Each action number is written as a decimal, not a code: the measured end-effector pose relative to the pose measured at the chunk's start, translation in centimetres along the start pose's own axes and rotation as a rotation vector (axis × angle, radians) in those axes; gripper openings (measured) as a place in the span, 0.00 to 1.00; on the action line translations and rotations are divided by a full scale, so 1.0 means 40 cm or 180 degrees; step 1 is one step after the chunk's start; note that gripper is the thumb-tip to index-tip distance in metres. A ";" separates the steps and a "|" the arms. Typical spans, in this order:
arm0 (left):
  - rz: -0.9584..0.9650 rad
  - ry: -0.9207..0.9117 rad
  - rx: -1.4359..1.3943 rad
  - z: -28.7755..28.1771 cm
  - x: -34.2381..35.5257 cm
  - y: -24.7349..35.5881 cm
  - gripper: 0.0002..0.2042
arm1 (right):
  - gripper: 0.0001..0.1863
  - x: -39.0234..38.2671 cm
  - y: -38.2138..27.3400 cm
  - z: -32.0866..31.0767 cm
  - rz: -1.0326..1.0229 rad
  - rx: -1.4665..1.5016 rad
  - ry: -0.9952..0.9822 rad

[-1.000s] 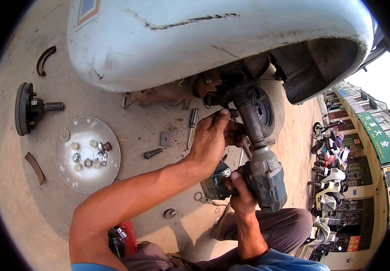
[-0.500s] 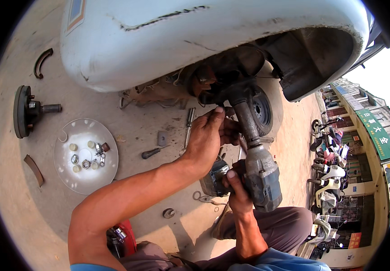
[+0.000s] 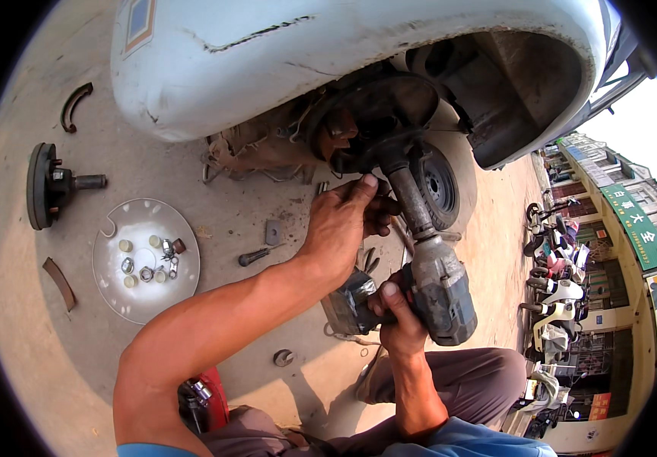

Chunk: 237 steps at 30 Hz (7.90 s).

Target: The person assembles components of a vehicle wheel hub by hand and using a power tool, then fits the assembled hub onto the vehicle axle.

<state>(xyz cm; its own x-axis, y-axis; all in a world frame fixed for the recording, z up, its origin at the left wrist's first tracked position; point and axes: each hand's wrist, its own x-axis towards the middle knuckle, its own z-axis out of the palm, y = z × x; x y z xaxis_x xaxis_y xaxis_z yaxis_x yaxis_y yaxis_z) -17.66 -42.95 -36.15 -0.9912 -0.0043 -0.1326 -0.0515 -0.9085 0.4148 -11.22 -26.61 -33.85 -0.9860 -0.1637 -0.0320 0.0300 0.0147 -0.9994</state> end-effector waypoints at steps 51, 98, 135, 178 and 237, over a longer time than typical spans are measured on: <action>0.0093 -0.0024 -0.0205 0.020 -0.020 0.006 0.23 | 0.09 -0.001 -0.019 0.035 -0.0050 -0.0136 0.0184; -0.0241 -0.2361 0.2158 0.000 -0.094 -0.042 0.49 | 0.28 -0.023 0.091 -0.131 -0.0465 -0.1347 -0.0515; -0.0116 -0.2337 0.2073 -0.004 -0.089 -0.065 0.53 | 0.28 -0.018 0.100 -0.143 -0.0282 -0.0953 -0.0696; -0.0097 -0.2328 0.2204 0.005 -0.086 -0.059 0.53 | 0.32 -0.019 0.132 -0.175 -0.0359 -0.0906 -0.0509; 0.0022 -0.2264 0.2353 0.010 -0.101 -0.035 0.47 | 0.32 -0.022 0.106 -0.137 -0.0185 -0.0795 -0.0612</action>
<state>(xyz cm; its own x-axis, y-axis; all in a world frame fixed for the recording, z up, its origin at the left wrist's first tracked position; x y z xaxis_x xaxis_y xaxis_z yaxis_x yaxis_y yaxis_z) -13.64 -41.48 -35.84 -0.8223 0.4589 0.3366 0.1305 -0.4237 0.8963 -11.11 -21.00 -38.00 -0.9350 -0.3545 0.0001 -0.0902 0.2376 -0.9672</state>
